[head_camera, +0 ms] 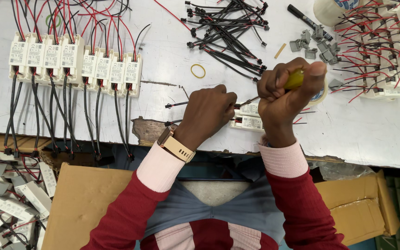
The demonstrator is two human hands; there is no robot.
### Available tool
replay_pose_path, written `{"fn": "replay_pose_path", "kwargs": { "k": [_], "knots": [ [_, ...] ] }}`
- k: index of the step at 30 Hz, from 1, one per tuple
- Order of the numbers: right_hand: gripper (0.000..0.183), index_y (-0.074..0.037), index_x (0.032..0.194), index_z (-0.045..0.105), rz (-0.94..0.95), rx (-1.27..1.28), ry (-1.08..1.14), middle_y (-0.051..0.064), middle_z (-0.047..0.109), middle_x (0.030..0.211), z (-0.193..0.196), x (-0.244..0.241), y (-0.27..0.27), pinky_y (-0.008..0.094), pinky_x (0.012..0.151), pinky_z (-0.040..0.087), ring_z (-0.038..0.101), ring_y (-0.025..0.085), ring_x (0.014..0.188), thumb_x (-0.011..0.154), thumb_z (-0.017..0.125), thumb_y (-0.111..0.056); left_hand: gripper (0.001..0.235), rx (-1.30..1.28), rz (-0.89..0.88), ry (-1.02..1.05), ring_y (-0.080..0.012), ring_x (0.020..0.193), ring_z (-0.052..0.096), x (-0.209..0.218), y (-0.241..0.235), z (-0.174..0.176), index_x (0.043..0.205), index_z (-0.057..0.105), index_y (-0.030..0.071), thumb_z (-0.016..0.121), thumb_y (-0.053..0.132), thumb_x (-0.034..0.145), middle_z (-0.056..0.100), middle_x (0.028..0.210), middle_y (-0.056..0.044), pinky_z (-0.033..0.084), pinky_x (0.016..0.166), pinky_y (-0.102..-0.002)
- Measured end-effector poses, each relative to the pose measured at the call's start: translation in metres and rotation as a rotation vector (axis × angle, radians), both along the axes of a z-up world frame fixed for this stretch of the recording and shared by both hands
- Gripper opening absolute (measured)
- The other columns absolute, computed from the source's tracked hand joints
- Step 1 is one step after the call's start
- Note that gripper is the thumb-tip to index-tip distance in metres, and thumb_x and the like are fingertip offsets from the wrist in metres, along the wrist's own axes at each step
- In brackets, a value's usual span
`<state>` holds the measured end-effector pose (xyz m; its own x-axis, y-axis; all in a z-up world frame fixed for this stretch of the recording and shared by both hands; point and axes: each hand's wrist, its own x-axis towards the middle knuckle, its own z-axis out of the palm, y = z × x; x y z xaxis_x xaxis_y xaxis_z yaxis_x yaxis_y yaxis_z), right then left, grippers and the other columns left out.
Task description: The person uses a screwdriver to connect red and black wires to small white electrical modules on a workbench. They repeatedly insert wires into terminal slots and tighten screws, then place completed modules into a cardboard box.
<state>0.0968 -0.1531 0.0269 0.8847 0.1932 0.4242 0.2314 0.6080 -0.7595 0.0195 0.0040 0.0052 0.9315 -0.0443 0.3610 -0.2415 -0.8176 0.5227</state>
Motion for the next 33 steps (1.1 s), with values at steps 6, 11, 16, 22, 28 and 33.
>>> {"fn": "replay_pose_path", "kwargs": {
  "k": [6,11,16,22,28,33],
  "knots": [
    [0.065,-0.01,0.075,0.04,0.028,0.013,0.013,-0.003,0.026,0.054,0.001,0.001,-0.001,0.023,0.039,0.016,0.019,0.006,0.043,0.105,0.057,-0.066,0.008,-0.023,0.0,0.004,-0.0298,0.062,0.065,-0.001,0.0,0.002,0.076,0.07,0.008,0.075,0.014,0.079,0.063,0.075,-0.01,0.048,0.054,-0.042],
    [0.066,-0.01,0.074,0.039,0.027,-0.011,0.007,-0.002,0.026,0.053,0.004,0.001,-0.002,0.023,0.04,0.016,0.018,0.006,0.042,0.106,0.054,-0.066,0.008,-0.037,-0.009,0.036,-0.0304,0.062,0.065,-0.001,0.003,0.003,0.077,0.069,0.009,0.074,0.015,0.08,0.064,0.075,-0.009,0.048,0.055,-0.043],
    [0.067,-0.009,0.075,0.04,0.019,-0.018,0.015,-0.002,0.026,0.054,0.004,0.001,-0.003,0.023,0.04,0.016,0.019,0.007,0.043,0.107,0.055,-0.066,0.009,-0.031,-0.009,0.016,-0.0307,0.064,0.066,-0.002,0.002,0.002,0.077,0.069,0.009,0.074,0.015,0.08,0.063,0.076,-0.01,0.048,0.055,-0.043],
    [0.06,-0.009,0.079,0.043,-0.045,0.007,0.03,-0.002,0.028,0.056,-0.002,0.001,0.0,0.023,0.041,0.016,0.02,0.007,0.043,0.108,0.057,-0.06,0.007,-0.039,-0.001,0.039,-0.0308,0.063,0.065,0.002,-0.001,0.001,0.077,0.069,0.009,0.074,0.013,0.079,0.063,0.075,-0.01,0.048,0.055,-0.044],
    [0.052,-0.01,0.091,0.049,-0.061,0.082,0.112,0.0,0.034,0.062,-0.004,0.003,0.001,0.023,0.041,0.016,0.021,0.007,0.044,0.107,0.058,-0.059,0.006,-0.058,-0.014,0.062,-0.0304,0.064,0.065,0.007,-0.003,0.005,0.077,0.069,0.008,0.073,0.012,0.079,0.063,0.075,-0.009,0.048,0.056,-0.043],
    [0.05,-0.011,0.091,0.048,-0.069,0.079,0.153,-0.001,0.034,0.061,-0.009,0.005,-0.003,0.024,0.041,0.017,0.022,0.007,0.044,0.106,0.061,-0.056,0.003,-0.127,-0.041,0.077,-0.0292,0.066,0.066,0.005,-0.003,-0.001,0.08,0.071,0.009,0.072,0.011,0.079,0.066,0.079,-0.006,0.05,0.058,-0.042]
  ]
}}
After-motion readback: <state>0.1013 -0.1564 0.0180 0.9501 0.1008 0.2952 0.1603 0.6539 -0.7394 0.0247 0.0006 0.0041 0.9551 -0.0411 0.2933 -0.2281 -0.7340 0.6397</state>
